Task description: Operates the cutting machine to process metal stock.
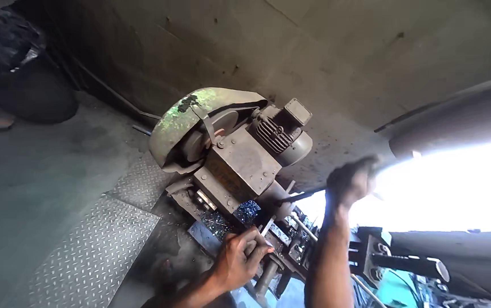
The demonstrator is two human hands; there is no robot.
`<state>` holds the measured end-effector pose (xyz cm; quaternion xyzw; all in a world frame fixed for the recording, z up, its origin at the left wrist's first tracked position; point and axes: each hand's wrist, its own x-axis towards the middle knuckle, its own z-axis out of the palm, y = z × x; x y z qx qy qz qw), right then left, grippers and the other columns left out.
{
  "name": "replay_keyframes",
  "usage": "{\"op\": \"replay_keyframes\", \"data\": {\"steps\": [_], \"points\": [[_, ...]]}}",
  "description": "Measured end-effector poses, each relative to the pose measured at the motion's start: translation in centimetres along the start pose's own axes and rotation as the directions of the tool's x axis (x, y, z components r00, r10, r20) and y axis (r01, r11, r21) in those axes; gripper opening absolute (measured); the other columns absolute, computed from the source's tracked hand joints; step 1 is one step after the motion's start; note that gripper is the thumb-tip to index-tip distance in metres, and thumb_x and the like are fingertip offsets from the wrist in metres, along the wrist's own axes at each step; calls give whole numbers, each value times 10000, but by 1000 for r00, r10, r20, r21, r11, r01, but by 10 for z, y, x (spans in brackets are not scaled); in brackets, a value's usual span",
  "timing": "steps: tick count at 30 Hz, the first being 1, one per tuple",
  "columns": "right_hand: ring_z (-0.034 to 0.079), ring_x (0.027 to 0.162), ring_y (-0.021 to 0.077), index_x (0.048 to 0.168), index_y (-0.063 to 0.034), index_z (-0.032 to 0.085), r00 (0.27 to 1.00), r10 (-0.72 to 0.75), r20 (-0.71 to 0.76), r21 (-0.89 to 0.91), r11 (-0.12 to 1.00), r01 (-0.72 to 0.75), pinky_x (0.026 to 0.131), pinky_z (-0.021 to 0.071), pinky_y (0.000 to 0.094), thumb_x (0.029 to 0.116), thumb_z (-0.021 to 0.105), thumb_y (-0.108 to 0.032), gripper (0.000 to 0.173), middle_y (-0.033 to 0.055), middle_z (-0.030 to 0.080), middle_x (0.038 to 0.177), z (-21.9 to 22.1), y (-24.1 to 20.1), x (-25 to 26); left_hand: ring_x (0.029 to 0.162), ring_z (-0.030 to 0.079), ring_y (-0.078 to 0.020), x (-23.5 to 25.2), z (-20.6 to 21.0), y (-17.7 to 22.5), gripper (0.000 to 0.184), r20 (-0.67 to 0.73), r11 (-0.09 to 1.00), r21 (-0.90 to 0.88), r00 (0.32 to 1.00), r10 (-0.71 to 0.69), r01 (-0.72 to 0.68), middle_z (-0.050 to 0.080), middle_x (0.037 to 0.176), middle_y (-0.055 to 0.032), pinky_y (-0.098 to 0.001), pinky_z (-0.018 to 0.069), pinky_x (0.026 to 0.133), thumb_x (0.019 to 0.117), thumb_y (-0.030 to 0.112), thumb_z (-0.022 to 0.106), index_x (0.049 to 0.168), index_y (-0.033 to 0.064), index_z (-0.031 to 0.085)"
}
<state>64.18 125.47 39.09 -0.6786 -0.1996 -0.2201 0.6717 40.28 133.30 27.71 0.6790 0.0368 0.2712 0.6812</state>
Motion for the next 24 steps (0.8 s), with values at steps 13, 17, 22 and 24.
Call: {"op": "replay_keyframes", "data": {"steps": [13, 17, 22, 24], "points": [[501, 508, -23, 794, -295, 515, 982, -53, 184, 265, 964, 3, 502, 471, 176, 1094, 408, -425, 344, -175, 502, 591, -25, -41, -25, 464, 432, 24, -1, 1, -8, 214, -41, 996, 53, 996, 77, -74, 575, 593, 38, -146, 374, 455, 948, 253, 728, 922, 42, 701], [517, 532, 7, 714, -171, 529, 908, -316, 275, 29, 947, 321, 501, 466, 208, 1092, 383, -517, 533, -67, 496, 592, -38, 38, -70, 465, 420, 45, -4, 1, -7, 211, -58, 993, 78, 994, 91, -87, 556, 583, 65, -127, 375, 455, 942, 263, 736, 916, 57, 701], [564, 591, -44, 759, -339, 648, 967, -177, 183, 289, 950, 119, 569, 495, 157, 1010, 512, -593, 382, -186, 595, 647, -58, -49, -48, 473, 434, 59, -5, 3, -4, 188, -112, 994, 93, 991, 72, -62, 581, 598, 62, -110, 389, 469, 929, 237, 741, 907, 54, 699], [476, 483, -10, 705, -295, 564, 954, -230, 193, 357, 922, 150, 485, 446, 174, 1030, 537, -526, 400, -151, 487, 557, -64, -81, -37, 467, 418, 60, -1, 2, -5, 193, -118, 995, 73, 990, 79, -71, 547, 575, 76, -114, 374, 460, 944, 247, 729, 912, 59, 700]]}}
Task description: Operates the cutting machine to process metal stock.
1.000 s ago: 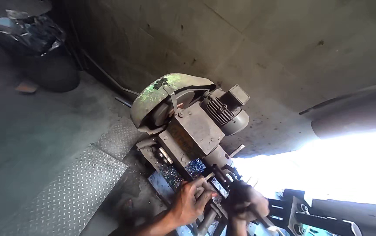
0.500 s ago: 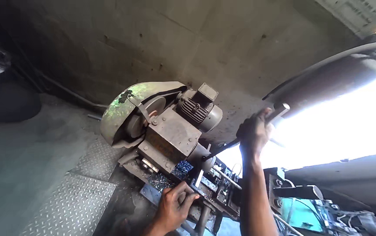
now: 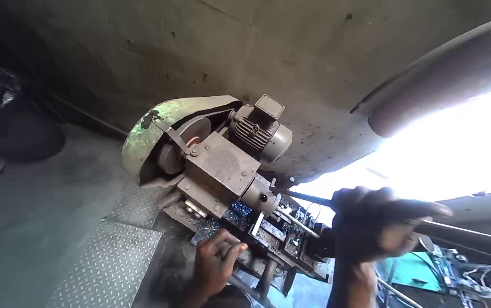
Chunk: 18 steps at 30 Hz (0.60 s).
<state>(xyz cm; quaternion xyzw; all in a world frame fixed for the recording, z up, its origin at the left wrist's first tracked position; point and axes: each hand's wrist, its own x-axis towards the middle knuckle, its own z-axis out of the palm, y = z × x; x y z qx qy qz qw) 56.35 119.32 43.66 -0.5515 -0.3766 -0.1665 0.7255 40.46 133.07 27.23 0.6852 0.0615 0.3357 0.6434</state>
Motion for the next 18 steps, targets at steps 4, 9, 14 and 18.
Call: {"op": "replay_keyframes", "data": {"steps": [4, 9, 14, 18], "points": [[488, 483, 22, 727, -233, 582, 984, -117, 133, 35, 993, 113, 465, 439, 197, 1057, 530, -466, 407, -108, 492, 558, -5, -12, -6, 463, 394, 69, -2, 1, 1, 172, 7, 999, -33, 1000, -27, 27, 511, 557, 101, -108, 345, 447, 942, 247, 732, 925, 79, 697], [490, 481, 49, 784, -215, 624, 980, -127, 156, 49, 991, 121, 456, 432, 219, 1056, 530, -465, 381, -82, 500, 567, -8, -23, -15, 456, 365, 65, -2, 0, 0, 181, 37, 998, -48, 998, -49, 51, 508, 559, 105, -115, 320, 439, 934, 254, 741, 915, 78, 705], [513, 535, -23, 735, -247, 582, 996, 9, 88, -197, 980, 9, 500, 455, 169, 1069, 441, -529, 460, -129, 520, 602, -6, 56, -60, 461, 366, 72, -2, 0, 0, 175, 40, 996, -64, 997, -67, 70, 510, 564, 119, -112, 321, 442, 928, 252, 748, 913, 83, 707], [465, 481, 35, 726, -148, 491, 962, -120, 247, -191, 967, 170, 456, 426, 209, 1108, 411, -445, 490, -36, 435, 562, 8, 78, -70, 466, 374, 64, -2, -4, 1, 180, 58, 997, -24, 996, -69, 71, 520, 572, 113, -119, 321, 446, 927, 253, 739, 909, 75, 723]]}}
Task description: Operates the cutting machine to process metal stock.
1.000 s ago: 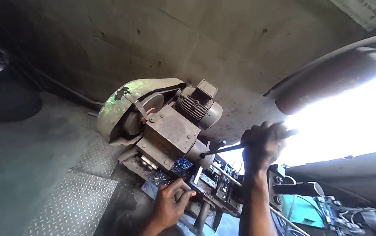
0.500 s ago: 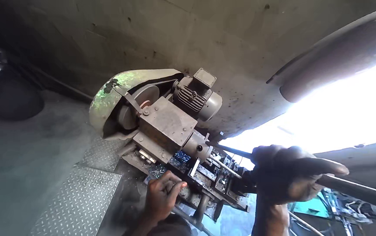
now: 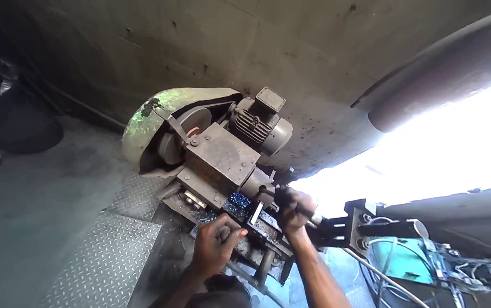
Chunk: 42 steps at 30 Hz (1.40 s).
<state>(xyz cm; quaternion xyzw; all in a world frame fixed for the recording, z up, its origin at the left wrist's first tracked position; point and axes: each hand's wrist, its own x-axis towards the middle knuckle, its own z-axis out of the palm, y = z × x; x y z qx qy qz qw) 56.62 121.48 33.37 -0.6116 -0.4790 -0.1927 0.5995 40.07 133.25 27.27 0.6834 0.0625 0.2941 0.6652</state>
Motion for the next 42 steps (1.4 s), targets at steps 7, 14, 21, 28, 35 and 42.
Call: {"op": "replay_keyframes", "data": {"steps": [7, 14, 21, 28, 35, 42], "points": [[504, 518, -39, 725, -264, 568, 975, 186, -120, 40, 982, -183, 499, 453, 164, 1064, 440, -545, 458, -154, 509, 585, -6, -17, 23, 471, 362, 62, 1, 0, 1, 188, 7, 1000, 13, 1000, 3, -3, 525, 577, 110, -125, 313, 455, 912, 247, 751, 901, 61, 727], [492, 515, -35, 722, -213, 533, 986, 159, -54, -49, 986, -162, 501, 440, 159, 1073, 448, -522, 476, -123, 477, 579, 6, -14, 10, 494, 384, 57, -1, 0, 0, 215, -21, 999, 42, 1000, -17, 18, 566, 610, 90, -132, 327, 477, 918, 263, 752, 896, 51, 724], [462, 481, 32, 706, -180, 511, 974, 227, 11, -102, 969, -224, 463, 431, 245, 1093, 407, -493, 509, -79, 451, 563, 5, 11, 15, 481, 392, 39, -4, 0, 1, 226, 5, 997, 80, 1000, -22, 22, 519, 576, 94, -146, 346, 477, 922, 283, 749, 899, 60, 722], [438, 451, 37, 677, -164, 476, 983, 181, 33, -112, 978, -176, 442, 414, 251, 1081, 397, -552, 565, -59, 411, 529, 8, 35, -7, 485, 373, 49, -3, 1, -1, 198, -6, 998, 56, 1000, -19, 20, 514, 579, 104, -141, 323, 473, 921, 263, 747, 894, 68, 728], [491, 496, -10, 718, -218, 534, 979, 206, -9, 26, 978, -206, 484, 459, 202, 1070, 444, -539, 485, -121, 474, 568, 4, 36, -9, 479, 364, 50, -4, 3, 0, 195, -17, 999, 33, 999, -35, 35, 504, 569, 105, -139, 318, 473, 923, 252, 748, 897, 61, 726], [485, 506, -25, 701, -230, 535, 973, 227, 44, 24, 973, -229, 494, 440, 182, 1069, 454, -528, 481, -134, 473, 570, 5, 10, 8, 506, 400, 47, -3, 4, 0, 182, -25, 998, 34, 999, -43, 44, 585, 632, 84, -142, 347, 497, 919, 247, 755, 888, 71, 720]]}}
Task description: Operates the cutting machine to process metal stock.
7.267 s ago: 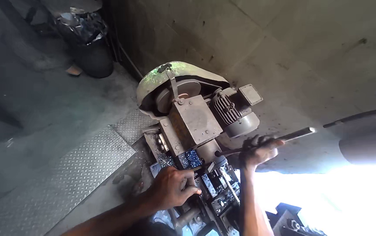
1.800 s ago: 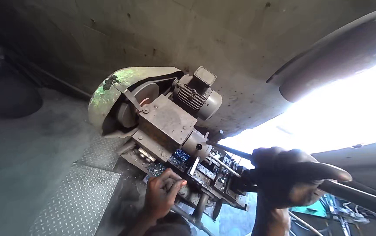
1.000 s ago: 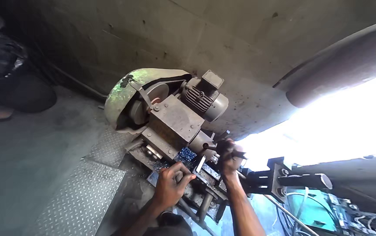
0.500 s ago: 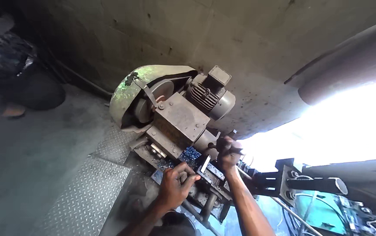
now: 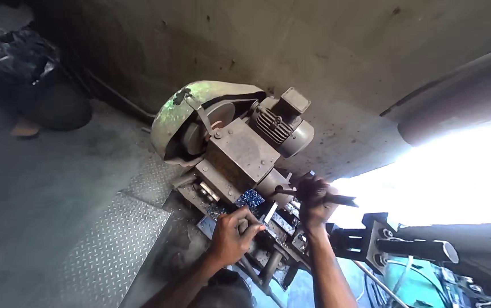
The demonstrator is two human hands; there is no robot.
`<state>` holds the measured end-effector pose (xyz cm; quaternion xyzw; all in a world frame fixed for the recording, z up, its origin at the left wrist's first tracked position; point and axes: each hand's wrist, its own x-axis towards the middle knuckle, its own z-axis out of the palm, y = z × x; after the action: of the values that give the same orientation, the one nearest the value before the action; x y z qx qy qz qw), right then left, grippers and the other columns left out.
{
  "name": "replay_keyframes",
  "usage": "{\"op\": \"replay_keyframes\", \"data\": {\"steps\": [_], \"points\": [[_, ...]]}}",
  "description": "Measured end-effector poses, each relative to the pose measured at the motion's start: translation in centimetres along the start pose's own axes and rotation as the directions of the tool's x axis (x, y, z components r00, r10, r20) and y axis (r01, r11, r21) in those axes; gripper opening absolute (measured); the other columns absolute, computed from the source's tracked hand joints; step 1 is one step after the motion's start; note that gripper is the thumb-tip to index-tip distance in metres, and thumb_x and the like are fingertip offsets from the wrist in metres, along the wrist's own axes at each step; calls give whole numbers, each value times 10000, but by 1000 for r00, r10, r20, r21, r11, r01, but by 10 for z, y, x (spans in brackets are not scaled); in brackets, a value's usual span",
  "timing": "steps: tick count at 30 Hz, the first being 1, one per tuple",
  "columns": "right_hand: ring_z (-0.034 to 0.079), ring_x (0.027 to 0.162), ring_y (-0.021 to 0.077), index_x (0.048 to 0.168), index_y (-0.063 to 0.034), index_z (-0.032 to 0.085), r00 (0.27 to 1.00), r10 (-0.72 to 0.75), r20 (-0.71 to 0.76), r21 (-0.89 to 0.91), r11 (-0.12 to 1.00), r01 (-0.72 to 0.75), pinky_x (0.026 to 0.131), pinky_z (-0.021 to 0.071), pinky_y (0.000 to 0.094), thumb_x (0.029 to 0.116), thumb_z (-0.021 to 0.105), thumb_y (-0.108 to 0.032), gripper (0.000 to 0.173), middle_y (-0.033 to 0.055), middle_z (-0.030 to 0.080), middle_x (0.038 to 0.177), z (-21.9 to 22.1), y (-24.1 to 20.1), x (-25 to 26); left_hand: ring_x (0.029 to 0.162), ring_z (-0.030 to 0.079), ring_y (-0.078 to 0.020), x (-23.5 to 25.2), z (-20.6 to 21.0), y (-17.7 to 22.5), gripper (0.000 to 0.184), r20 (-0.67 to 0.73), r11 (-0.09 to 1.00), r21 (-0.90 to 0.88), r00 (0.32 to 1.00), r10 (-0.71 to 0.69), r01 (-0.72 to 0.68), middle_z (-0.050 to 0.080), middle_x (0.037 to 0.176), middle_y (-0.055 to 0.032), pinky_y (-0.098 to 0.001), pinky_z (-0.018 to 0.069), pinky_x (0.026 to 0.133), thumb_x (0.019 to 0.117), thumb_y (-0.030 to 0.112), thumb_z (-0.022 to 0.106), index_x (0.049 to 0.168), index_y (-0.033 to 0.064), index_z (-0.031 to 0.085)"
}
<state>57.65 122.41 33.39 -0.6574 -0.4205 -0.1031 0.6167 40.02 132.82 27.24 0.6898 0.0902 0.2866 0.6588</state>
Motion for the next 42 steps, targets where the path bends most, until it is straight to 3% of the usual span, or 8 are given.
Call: {"op": "replay_keyframes", "data": {"steps": [3, 8, 12, 26, 30, 35, 39, 42], "points": [[428, 453, 24, 672, -174, 468, 999, -45, 25, -107, 993, 47, 446, 398, 231, 1093, 402, -512, 544, -74, 407, 530, 2, 36, -5, 490, 373, 49, 3, 0, 0, 179, 3, 1000, -3, 1000, 6, -6, 536, 596, 102, -142, 325, 482, 911, 248, 760, 882, 75, 726], [480, 498, -37, 687, -304, 541, 997, 72, -10, 59, 996, -72, 491, 441, 180, 1042, 494, -566, 443, -180, 483, 564, -2, -13, 18, 484, 361, 48, 3, -1, 0, 203, -8, 1000, 12, 1000, 0, 0, 514, 580, 100, -142, 318, 479, 917, 257, 751, 897, 57, 728], [423, 433, 38, 652, -164, 469, 999, -31, 40, -134, 990, 36, 429, 392, 249, 1086, 404, -533, 573, -62, 415, 514, 4, 42, -8, 486, 384, 41, 3, -1, -3, 208, 13, 1000, 16, 1000, 18, -18, 542, 593, 93, -147, 339, 480, 926, 277, 751, 890, 75, 724], [501, 509, -34, 697, -288, 537, 997, 72, 14, 44, 996, -73, 503, 457, 180, 1049, 479, -562, 450, -170, 493, 572, -8, -10, 18, 481, 354, 52, 4, 0, -2, 172, -19, 1000, 15, 1000, 19, -19, 502, 574, 114, -140, 310, 478, 913, 252, 754, 872, 90, 717], [438, 473, 0, 662, -198, 471, 999, 34, 8, -74, 997, -34, 467, 407, 214, 1091, 417, -498, 526, -106, 420, 541, -2, 47, -6, 474, 383, 32, 4, -1, -3, 168, -5, 1000, 18, 1000, 16, -16, 507, 568, 112, -158, 341, 474, 910, 259, 762, 859, 112, 699], [486, 502, -27, 690, -285, 533, 991, 136, 4, -2, 991, -136, 493, 451, 190, 1036, 473, -599, 470, -169, 483, 569, -3, -9, 17, 495, 378, 52, 6, 0, 0, 165, -17, 1000, 0, 1000, 12, -12, 533, 594, 108, -138, 331, 490, 902, 236, 763, 882, 77, 721], [434, 464, 10, 643, -175, 467, 1000, -9, 19, -133, 991, 12, 462, 396, 229, 1091, 422, -490, 549, -88, 416, 528, 1, 48, -9, 481, 364, 46, 2, -1, 0, 145, 16, 1000, 4, 1000, -10, 10, 488, 568, 123, -145, 322, 482, 908, 238, 760, 873, 107, 710], [433, 456, 17, 658, -196, 463, 993, 78, 86, -150, 987, -64, 456, 400, 228, 1080, 431, -521, 533, -95, 421, 532, -1, 14, 14, 489, 360, 54, 2, -1, 1, 155, 6, 1000, 3, 1000, 1, -1, 495, 574, 123, -140, 317, 487, 905, 237, 761, 874, 92, 715]]}}
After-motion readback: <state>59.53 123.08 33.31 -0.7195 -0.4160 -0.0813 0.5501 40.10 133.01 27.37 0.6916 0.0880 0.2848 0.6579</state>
